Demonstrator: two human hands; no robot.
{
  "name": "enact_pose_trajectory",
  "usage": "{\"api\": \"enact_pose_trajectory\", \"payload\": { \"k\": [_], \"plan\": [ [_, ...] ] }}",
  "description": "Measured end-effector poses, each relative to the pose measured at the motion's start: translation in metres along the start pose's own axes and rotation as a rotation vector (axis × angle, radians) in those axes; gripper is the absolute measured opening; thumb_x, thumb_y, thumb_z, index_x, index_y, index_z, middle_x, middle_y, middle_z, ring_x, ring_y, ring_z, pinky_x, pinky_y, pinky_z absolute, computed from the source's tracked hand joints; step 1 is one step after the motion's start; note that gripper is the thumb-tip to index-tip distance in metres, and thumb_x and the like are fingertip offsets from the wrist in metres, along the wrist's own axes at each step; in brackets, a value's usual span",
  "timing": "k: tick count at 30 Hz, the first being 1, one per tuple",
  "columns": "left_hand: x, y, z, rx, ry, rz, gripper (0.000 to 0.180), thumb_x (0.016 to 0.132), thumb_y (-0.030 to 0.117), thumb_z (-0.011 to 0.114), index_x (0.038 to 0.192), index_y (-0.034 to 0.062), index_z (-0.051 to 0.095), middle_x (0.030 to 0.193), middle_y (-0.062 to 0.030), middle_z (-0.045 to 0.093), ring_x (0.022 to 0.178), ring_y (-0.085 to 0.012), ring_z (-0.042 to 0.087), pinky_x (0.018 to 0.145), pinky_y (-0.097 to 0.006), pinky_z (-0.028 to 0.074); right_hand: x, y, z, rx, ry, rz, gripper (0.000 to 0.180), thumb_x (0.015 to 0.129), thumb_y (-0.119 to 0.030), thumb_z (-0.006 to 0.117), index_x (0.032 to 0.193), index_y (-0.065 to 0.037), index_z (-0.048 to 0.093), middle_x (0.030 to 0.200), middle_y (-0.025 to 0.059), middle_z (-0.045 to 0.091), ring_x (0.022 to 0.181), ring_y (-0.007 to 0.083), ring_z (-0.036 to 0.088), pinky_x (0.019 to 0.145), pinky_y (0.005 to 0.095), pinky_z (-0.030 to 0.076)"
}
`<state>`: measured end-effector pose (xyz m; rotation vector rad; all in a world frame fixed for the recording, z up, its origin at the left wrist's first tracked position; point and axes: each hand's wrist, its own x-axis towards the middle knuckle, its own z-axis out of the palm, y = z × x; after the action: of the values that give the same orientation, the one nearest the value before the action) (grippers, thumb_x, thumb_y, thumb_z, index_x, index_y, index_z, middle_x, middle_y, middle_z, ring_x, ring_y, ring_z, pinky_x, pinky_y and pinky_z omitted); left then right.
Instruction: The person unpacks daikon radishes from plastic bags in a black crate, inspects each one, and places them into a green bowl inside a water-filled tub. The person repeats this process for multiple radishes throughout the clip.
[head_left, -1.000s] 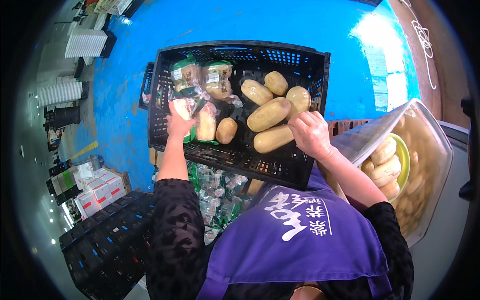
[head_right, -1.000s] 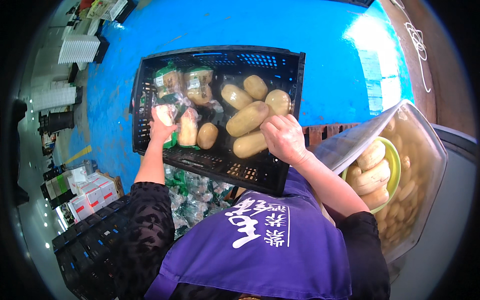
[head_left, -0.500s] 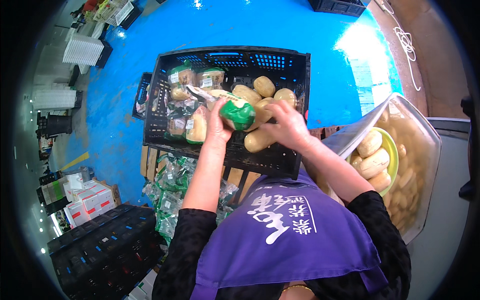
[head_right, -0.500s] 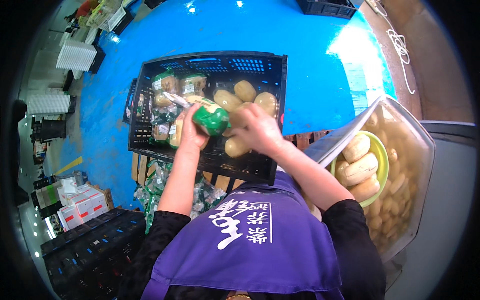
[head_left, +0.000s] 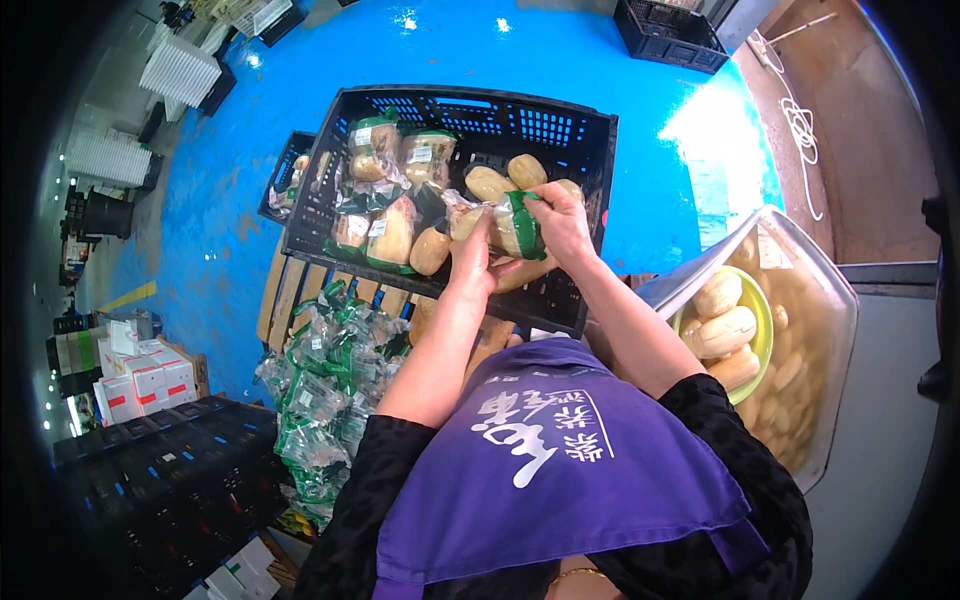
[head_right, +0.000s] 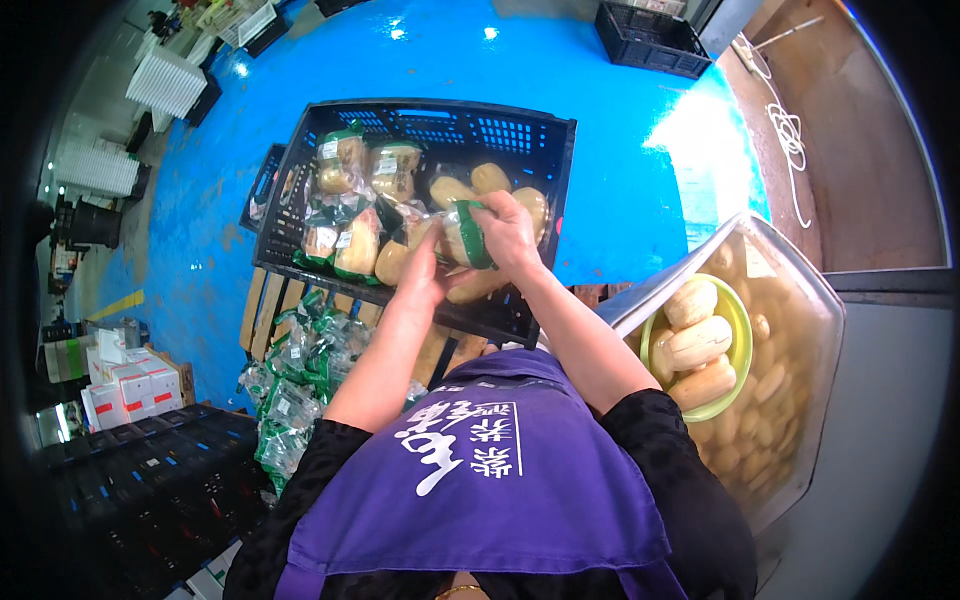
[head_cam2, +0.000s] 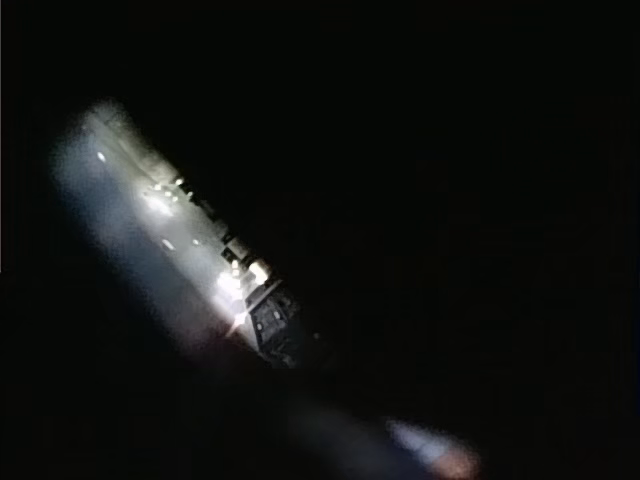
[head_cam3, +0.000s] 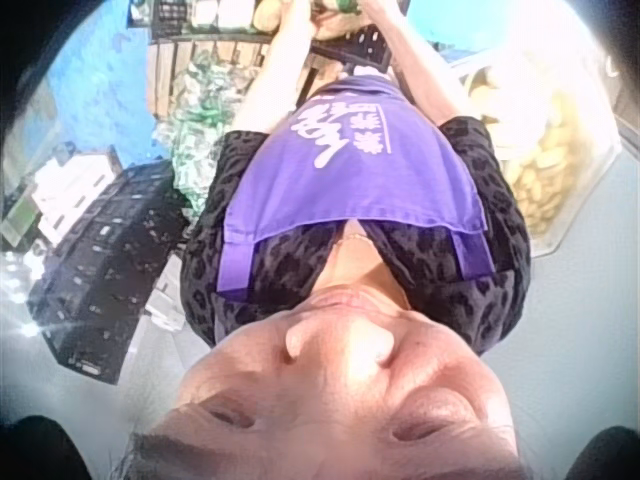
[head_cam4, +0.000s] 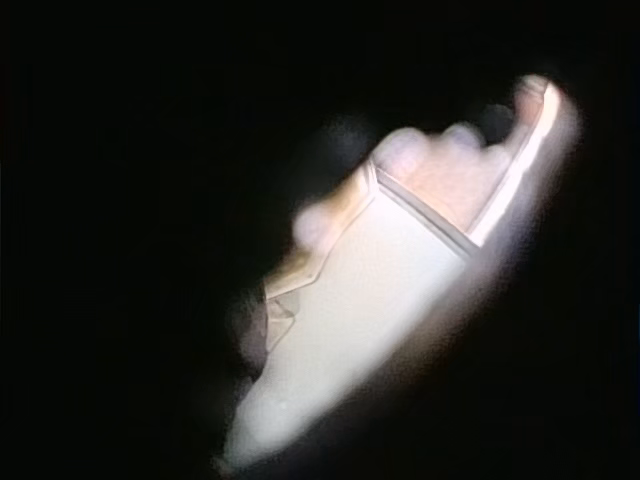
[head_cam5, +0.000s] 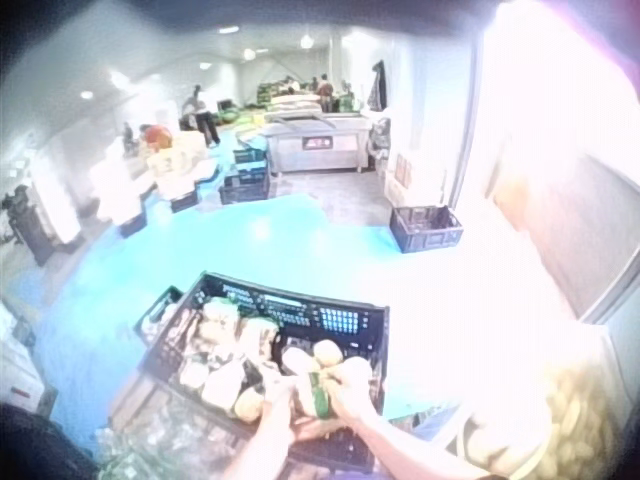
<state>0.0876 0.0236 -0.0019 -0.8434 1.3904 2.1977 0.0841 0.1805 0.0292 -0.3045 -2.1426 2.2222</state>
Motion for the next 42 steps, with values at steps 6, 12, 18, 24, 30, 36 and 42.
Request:
{"api": "enact_pose_trajectory", "payload": {
  "k": [6, 12, 18, 24, 30, 36, 42],
  "plan": [
    [-0.032, 0.032, -0.005, 0.873, 0.007, 1.182, 0.055, 0.08, 0.018, 0.08, 0.126, -0.0008, 0.058, 0.126, -0.0166, 0.058, 0.12, -0.0317, 0.054, 0.102, -0.039, 0.043, 0.003, 0.015, -0.018, -0.102, -0.137, -0.014, 0.019, 0.091, -0.016, 0.07, 0.102, 0.0, 0.071, 0.09, 0.0079, 0.071, 0.083, 0.0124, 0.063, 0.075, 0.0284, 0.05],
    [-0.027, 0.043, 0.005, 1.164, -0.364, 0.8, 0.033, 0.088, 0.016, 0.072, 0.118, 0.0065, 0.065, 0.107, -0.0132, 0.066, 0.096, -0.0348, 0.064, 0.084, -0.04, 0.052, -0.003, 0.008, -0.023, -0.167, -0.257, 0.015, 0.022, 0.094, -0.019, 0.067, 0.099, 0.002, 0.07, 0.087, 0.0077, 0.069, 0.083, 0.0119, 0.063, 0.074, 0.0299, 0.05],
    [-0.015, 0.029, 0.004, 1.365, -0.445, 0.946, 0.023, 0.095, 0.019, 0.062, 0.115, 0.0103, 0.067, 0.11, -0.0155, 0.067, 0.097, -0.0377, 0.064, 0.079, -0.044, 0.053, -0.01, 0.006, -0.027, -0.416, -0.255, -0.073, 0.023, 0.094, -0.021, 0.066, 0.1, 0.001, 0.069, 0.093, 0.0134, 0.068, 0.089, 0.0234, 0.066, 0.078, 0.0358, 0.05],
    [-0.018, 0.02, 0.015, 1.428, -0.37, 0.924, 0.022, 0.096, 0.028, 0.058, 0.096, 0.0085, 0.069, 0.091, -0.0174, 0.069, 0.088, -0.0428, 0.065, 0.074, -0.049, 0.053, -0.009, -0.003, -0.033, -0.421, -0.307, -0.147, 0.022, 0.094, -0.021, 0.065, 0.099, 0.0, 0.069, 0.095, 0.0185, 0.067, 0.09, 0.0343, 0.067, 0.08, 0.0409, 0.051],
    [-0.013, 0.012, 0.019, 1.318, -0.302, 1.13, 0.015, 0.092, 0.022, 0.06, 0.088, 0.0089, 0.067, 0.084, -0.0171, 0.068, 0.08, -0.0418, 0.065, 0.068, -0.049, 0.053, 0.0, 0.007, -0.019, -0.575, -0.213, -0.172, 0.025, 0.091, -0.023, 0.061, 0.094, 0.0, 0.068, 0.097, 0.0228, 0.066, 0.094, 0.0423, 0.064, 0.082, 0.0467, 0.05],
    [-0.006, 0.017, 0.016, 1.366, -0.279, 1.42, 0.016, 0.087, 0.015, 0.064, 0.072, 0.0095, 0.06, 0.071, -0.0118, 0.062, 0.067, -0.034, 0.065, 0.061, -0.043, 0.052, 0.021, 0.02, -0.003, -0.73, -0.173, -0.103, 0.032, 0.091, -0.029, 0.059, 0.092, 0.001, 0.07, 0.098, 0.0248, 0.069, 0.096, 0.0437, 0.065, 0.086, 0.0497, 0.051],
    [-0.022, 0.022, 0.018, 1.212, -0.225, 1.416, 0.02, 0.089, 0.013, 0.065, 0.072, 0.0069, 0.056, 0.07, -0.0112, 0.057, 0.067, -0.0338, 0.06, 0.061, -0.043, 0.05, 0.054, 0.029, -0.017, -0.936, -0.085, 0.094, 0.035, 0.094, -0.035, 0.059, 0.099, -0.002, 0.068, 0.099, 0.0259, 0.069, 0.104, 0.0434, 0.065, 0.089, 0.05, 0.052]
  ]
}}
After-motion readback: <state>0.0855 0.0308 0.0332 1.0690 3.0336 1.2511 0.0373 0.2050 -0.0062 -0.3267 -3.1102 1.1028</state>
